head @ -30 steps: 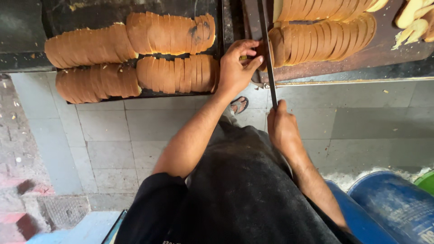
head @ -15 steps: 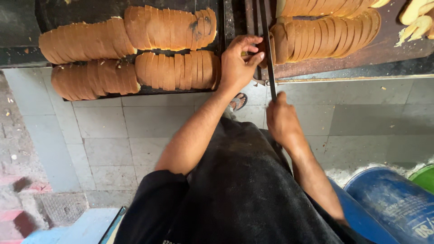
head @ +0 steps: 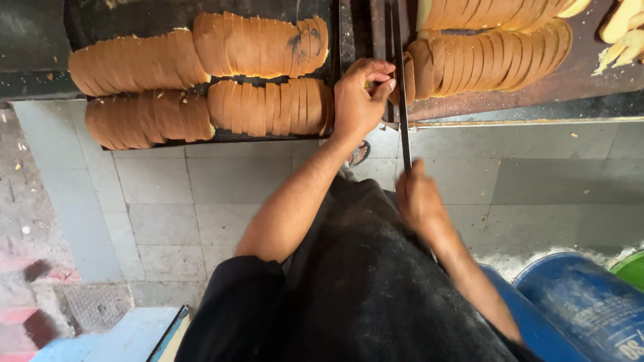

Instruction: The person slices long loaves of bread into thin pieces using a long serrated knife on a wooden cutting board. They hold the bread steady with one hand while sawing through it with the other, then transfer the sliced loaves to a metal tray.

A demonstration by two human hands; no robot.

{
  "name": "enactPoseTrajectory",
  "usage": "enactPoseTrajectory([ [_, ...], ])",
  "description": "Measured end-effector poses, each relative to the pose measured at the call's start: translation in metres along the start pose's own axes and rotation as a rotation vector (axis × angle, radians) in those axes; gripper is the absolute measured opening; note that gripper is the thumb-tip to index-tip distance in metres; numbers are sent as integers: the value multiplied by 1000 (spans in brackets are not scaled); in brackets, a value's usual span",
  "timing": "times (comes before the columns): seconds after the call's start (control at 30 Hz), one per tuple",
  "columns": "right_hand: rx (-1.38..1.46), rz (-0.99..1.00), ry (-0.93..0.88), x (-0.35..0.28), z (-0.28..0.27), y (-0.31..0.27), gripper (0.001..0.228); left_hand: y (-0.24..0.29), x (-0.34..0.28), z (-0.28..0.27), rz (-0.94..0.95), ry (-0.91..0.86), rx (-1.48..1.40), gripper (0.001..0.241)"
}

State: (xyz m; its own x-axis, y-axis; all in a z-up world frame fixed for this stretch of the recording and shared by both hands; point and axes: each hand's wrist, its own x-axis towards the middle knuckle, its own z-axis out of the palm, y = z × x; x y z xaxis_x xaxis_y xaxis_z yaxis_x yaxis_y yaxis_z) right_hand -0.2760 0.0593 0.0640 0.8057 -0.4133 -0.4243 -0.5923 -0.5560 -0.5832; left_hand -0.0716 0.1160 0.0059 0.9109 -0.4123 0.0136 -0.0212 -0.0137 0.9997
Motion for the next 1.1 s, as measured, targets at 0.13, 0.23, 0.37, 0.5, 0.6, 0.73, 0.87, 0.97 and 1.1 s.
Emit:
enactPoseTrajectory([
  [0.13, -18, -22, -13, -5, 6, 15, 25, 3, 2, -2, 10, -4, 33, 22],
  [0.23, 10, -130, 51, 54, 17, 16, 25, 3, 2, -2, 11, -17, 63, 22],
  [0.37, -15, -43, 47, 60, 22, 24, 25, 3, 1, -1, -4, -8, 73, 21],
  [0.5, -23, 78, -58, -21, 28, 43, 22, 2, 2, 1, 3, 19, 54, 20],
  [0.6, 3, 133, -49, -39, 20, 43, 21, -2, -2, 1, -26, 21, 60, 21],
  [0.73, 14, 153, -182, -11, 7, 20, 24, 0, 6, 1, -29, 19, 63, 23],
  [0.87, 16, 6, -99, -1, 1, 3, 23, 5, 10, -15, 51, 91, 74, 23],
  [0.97, 5, -26, -70, 3, -10, 4, 22, 7, 13, -18, 6, 82, -103, 30],
  [1.1, 111, -141, 88, 3, -30, 6, 18, -5, 22, -17, -191, 86, -387, 47],
])
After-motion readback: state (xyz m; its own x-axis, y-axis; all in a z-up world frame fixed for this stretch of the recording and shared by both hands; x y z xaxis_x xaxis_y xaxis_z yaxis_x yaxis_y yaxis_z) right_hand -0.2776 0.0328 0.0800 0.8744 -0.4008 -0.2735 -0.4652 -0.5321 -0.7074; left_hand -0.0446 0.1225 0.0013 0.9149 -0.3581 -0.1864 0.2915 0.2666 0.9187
